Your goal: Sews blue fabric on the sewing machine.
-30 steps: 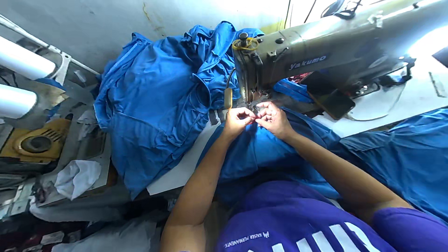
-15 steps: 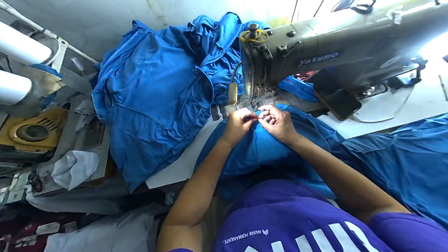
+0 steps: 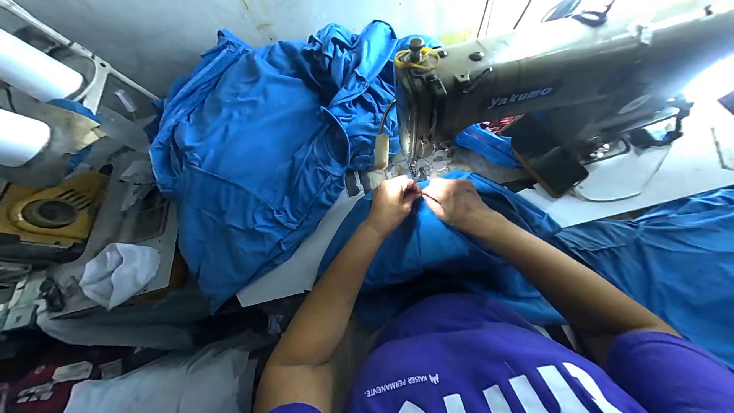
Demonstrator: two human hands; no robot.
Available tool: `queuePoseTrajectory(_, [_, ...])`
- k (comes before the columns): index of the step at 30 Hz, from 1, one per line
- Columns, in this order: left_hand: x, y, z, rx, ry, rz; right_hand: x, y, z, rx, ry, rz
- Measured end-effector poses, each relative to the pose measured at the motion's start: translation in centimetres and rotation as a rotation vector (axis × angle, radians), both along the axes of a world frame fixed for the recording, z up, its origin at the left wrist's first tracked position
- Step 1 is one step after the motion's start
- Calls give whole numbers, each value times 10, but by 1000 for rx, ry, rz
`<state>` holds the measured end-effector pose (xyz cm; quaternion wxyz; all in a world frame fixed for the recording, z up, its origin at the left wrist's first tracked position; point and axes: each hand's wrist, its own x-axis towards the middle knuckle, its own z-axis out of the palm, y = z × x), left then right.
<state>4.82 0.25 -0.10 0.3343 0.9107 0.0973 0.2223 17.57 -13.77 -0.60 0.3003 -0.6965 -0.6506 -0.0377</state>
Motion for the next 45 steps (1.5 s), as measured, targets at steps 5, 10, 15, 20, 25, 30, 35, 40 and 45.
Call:
queuePoseTrajectory(5, [2,16,6,-267,113,-77,24,2,-15,34,513,117])
queuePoseTrajectory(10, [5,20,10,-347,133,-136,20,-4,-11,58,673,143])
queuePoseTrajectory(15, [9,20,9,-382,108,-137,22,-3,-16,83,652,159])
queuePoseTrajectory(20, [10,20,8,-374,122,-128,24,-3,-15,59,682,158])
queuePoseTrajectory(25, [16,13,19,-235,254,-88,32,-9,-6,-70,550,128])
queuePoseTrajectory(30, [28,-4,35,6,508,-30,40,-33,18,-115,390,-34])
queuePoseTrajectory(35, [37,-24,42,214,655,58,36,-43,6,36,316,-68])
queuePoseTrajectory(40, [37,-30,39,288,614,69,26,-36,-22,166,85,-11])
queuePoseTrajectory(45, [34,-35,27,373,488,91,26,-32,-28,120,-83,72])
